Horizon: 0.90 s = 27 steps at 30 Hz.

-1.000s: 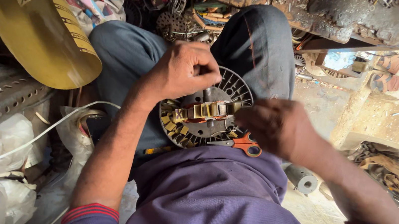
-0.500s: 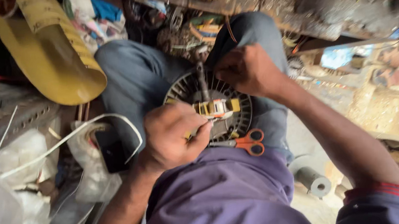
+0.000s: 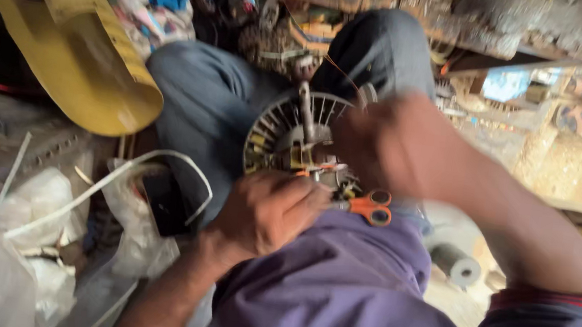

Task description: The person inserts small pieces of yellow insulation paper into the slots of an electric motor stator by hand and trims the paper with scissors.

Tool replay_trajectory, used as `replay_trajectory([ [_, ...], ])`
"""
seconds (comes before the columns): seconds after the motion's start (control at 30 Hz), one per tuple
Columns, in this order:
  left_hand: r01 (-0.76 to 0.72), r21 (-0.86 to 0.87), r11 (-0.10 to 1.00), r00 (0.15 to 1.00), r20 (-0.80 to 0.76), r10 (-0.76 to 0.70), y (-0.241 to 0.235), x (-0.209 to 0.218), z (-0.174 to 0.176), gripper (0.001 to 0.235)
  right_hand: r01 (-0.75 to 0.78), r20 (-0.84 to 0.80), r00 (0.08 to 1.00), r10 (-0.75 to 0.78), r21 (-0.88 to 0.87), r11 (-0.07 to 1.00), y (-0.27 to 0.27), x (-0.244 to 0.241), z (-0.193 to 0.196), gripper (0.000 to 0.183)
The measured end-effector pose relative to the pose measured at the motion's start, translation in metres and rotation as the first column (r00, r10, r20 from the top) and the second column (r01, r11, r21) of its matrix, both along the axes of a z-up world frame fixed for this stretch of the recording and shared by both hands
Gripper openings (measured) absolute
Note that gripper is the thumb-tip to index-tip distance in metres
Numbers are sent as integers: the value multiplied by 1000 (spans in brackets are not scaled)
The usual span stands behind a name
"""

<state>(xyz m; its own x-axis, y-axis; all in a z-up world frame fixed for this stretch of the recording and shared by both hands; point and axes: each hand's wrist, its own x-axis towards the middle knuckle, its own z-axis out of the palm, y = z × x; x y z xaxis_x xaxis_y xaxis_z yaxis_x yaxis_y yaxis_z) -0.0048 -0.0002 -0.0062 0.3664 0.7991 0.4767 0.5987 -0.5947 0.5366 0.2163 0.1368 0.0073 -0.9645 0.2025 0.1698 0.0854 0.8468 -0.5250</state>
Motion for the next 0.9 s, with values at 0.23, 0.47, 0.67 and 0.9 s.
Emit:
replay_trajectory([
  [0.23, 57, -313, 948, 794, 590, 147, 59, 13, -24, 18, 374, 157, 913, -376, 44, 926, 34, 19, -35, 9],
  [0.47, 51, -417, 907, 851, 493, 179, 62, -17, -10, 13, -350, 542, 782, 308, -27, 936, -47, 2, 39, 17],
  [0.67, -39, -327, 944, 793, 565, 228, 8, 6, 12, 10, 37, -102, 993, -56, -179, 983, 46, -31, -37, 19],
  [0.9, 153, -430, 890, 980, 181, -81, 112, -4, -29, 23, 367, 264, 888, -377, 87, 926, 41, 36, -21, 26],
])
